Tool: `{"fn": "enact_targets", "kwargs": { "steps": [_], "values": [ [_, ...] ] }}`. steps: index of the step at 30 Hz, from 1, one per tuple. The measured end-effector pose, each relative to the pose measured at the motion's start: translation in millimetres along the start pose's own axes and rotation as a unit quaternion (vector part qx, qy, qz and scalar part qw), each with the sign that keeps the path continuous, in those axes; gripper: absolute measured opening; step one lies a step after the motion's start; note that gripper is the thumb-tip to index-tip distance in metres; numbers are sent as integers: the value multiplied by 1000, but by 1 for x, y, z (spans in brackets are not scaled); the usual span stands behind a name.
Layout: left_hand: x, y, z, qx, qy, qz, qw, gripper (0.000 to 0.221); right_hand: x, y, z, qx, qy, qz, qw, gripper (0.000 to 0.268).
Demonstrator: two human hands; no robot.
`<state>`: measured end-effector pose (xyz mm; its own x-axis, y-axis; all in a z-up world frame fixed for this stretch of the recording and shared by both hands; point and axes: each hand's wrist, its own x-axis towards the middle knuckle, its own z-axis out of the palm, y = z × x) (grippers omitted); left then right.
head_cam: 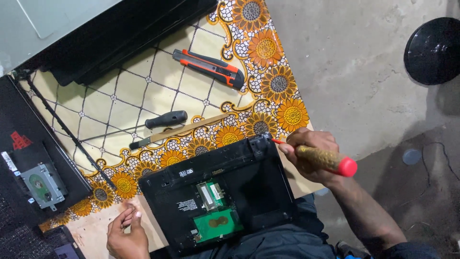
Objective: Disassembling a laptop by removing screws with a screwdriver and extracting internal components like the hard drive.
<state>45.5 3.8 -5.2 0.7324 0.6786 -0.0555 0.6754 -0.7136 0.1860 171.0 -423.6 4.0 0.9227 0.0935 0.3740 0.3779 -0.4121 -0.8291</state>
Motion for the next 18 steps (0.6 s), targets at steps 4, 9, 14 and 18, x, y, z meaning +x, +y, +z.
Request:
{"fn": "enact_targets", "kwargs": {
  "steps": [4, 9, 14, 18],
  "values": [
    [0, 1, 0, -4, -2, 1, 1000, 16, 4, -2, -1, 0, -8, 12, 1000, 15],
    [1, -5, 2, -14, 4, 11, 1000, 17, 9, -6, -1, 6, -48, 24, 999, 18],
    [1, -11, 6, -25, 8, 18, 1000, 18, 13, -7, -3, -19, -89, 13, 996, 19],
    [2, -12, 7, -23, 9, 19, 1000, 19, 16, -8, -3, -91, -176, 19, 980, 23]
  ]
}}
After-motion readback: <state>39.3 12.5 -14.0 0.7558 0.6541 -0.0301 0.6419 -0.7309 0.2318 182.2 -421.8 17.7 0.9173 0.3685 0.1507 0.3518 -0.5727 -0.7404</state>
